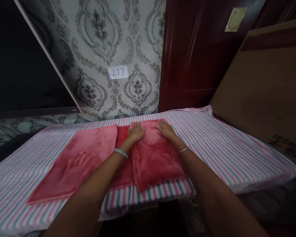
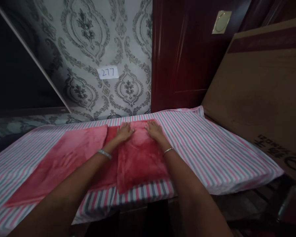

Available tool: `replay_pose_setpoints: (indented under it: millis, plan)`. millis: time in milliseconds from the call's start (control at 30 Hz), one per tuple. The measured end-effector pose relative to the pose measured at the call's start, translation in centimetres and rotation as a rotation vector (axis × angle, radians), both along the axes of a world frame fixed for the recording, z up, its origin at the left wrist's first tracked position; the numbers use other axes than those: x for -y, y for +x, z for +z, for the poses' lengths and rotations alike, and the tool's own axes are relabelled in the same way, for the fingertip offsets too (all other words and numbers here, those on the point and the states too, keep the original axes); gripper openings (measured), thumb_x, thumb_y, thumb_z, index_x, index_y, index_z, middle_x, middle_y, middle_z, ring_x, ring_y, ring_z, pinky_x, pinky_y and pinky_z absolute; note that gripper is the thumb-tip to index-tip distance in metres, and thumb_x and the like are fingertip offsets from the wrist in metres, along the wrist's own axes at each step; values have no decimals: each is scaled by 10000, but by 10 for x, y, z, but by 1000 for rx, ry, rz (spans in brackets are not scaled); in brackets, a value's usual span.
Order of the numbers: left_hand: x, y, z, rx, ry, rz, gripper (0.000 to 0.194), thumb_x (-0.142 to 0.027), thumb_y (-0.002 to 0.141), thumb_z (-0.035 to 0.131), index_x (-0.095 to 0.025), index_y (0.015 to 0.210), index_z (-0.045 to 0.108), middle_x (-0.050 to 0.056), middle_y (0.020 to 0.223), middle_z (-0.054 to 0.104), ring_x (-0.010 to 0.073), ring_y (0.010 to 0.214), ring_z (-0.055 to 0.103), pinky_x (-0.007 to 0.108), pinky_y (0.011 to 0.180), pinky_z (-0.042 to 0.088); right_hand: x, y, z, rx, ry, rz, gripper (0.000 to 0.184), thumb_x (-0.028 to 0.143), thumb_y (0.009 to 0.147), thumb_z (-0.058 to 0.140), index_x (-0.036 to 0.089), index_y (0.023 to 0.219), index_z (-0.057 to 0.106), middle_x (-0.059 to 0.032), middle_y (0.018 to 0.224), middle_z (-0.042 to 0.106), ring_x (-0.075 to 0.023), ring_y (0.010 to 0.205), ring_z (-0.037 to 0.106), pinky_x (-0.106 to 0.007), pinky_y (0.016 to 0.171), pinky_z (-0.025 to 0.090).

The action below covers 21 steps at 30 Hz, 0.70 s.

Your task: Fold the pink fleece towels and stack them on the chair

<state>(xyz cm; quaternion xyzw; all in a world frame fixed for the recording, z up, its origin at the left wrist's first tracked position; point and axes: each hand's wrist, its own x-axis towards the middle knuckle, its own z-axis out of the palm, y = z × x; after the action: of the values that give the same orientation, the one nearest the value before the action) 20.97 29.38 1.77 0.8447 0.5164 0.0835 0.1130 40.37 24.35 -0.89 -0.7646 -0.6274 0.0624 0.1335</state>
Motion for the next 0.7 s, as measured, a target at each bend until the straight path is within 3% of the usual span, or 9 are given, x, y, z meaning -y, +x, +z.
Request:
replay_pose_setpoints:
  millis: [100,200,300,400,533,700]
  plan:
    - [43,-5,-11,12,48,-137,702,-513,989,417,-146,1583,342,184,1659,313,316,1560,240,544,1253,204,35,-12,-3,43,76,19,565,408,1069,276,207,1587,376,-128,1646,355,-292,1518,322,-518,1184,324]
    - [78,-14,-33,-21,135,-243,758,-584,976,432,-161,1596,319,189,1672,278,350,1564,209,594,1244,186,71,-25,-22,120,82,21,566,439,1063,330,224,1583,390,-129,1643,360,-320,1523,308,-556,1194,283]
    - [93,-23,-53,-88,198,-257,795,-626,969,425,-139,1591,330,204,1678,254,356,1574,164,615,1250,123,91,-34,-40,194,112,15,591,475,1053,383,250,1598,362,-115,1659,329,-331,1540,266,-569,1223,206]
    - [93,-28,-65,-100,252,-252,802,-638,972,409,-129,1587,337,213,1680,241,358,1577,150,624,1249,109,94,-36,-49,226,156,-2,595,480,1051,396,265,1604,350,-103,1663,324,-320,1539,271,-545,1229,201]
    - [88,-29,-65,-88,228,-271,811,-636,970,420,-134,1597,311,210,1679,249,351,1578,151,622,1252,106,90,-35,-51,243,172,-7,575,471,1052,392,274,1591,377,-109,1653,347,-308,1527,301,-548,1222,212]
    - [96,-34,-43,-61,73,-278,777,-607,969,446,-170,1599,319,178,1688,240,336,1580,149,595,1262,102,92,-34,-52,246,190,0,575,452,1047,399,261,1589,379,-119,1647,357,-306,1521,311,-548,1219,221]
